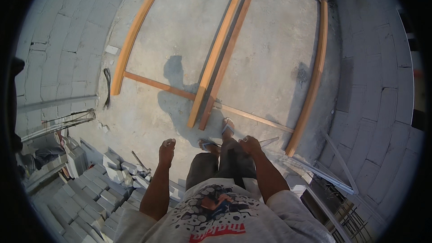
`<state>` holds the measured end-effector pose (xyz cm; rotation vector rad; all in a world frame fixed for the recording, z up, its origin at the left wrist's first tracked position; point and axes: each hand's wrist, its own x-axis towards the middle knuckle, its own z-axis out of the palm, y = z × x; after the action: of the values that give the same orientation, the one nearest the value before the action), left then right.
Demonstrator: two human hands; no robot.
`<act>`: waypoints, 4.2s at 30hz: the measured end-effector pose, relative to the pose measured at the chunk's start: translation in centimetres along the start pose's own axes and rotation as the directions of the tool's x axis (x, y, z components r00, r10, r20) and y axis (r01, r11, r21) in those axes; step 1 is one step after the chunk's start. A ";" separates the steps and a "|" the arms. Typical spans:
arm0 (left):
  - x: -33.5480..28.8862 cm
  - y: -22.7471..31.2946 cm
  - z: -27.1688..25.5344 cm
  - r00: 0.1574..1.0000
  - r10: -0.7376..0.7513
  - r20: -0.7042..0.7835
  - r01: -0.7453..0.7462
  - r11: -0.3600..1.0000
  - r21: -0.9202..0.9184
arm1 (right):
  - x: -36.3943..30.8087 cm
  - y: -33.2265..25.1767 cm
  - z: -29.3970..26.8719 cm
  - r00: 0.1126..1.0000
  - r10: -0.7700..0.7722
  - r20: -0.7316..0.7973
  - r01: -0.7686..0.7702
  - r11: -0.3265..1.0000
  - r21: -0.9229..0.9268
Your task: The person assembles a wooden frame on a concrete floor with another worker. They position and align several wooden planks, then use a tape measure to check dimensions. The person also picks up and moves a piece of wood and a metal bar before returning to the frame.
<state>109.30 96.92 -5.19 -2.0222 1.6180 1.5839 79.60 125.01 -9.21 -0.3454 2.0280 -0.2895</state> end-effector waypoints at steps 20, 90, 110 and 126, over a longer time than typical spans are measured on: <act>20.6 -9.1 -1.9 0.914 -0.130 0.385 -0.009 0.940 0.340 | 3.0 -7.0 21.4 0.941 0.327 0.091 -0.338 0.883 0.325; 29.0 -16.5 29.9 0.997 0.051 -0.056 0.011 0.630 0.776 | 10.9 1.8 20.6 0.773 0.212 0.598 -0.621 0.062 0.781; 28.5 -16.9 30.6 0.999 0.051 -0.012 -0.022 0.604 0.797 | 11.2 0.0 22.5 0.777 0.253 0.577 -0.628 0.235 0.742; 26.8 0.8 21.5 0.938 0.231 0.257 -0.345 0.686 0.641 | 7.5 -0.2 22.6 0.901 0.252 0.352 -0.429 0.417 0.801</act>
<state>92.05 92.47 -34.59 -1.2656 2.1155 0.9342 96.36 120.85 -25.65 0.6840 1.4593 -0.9415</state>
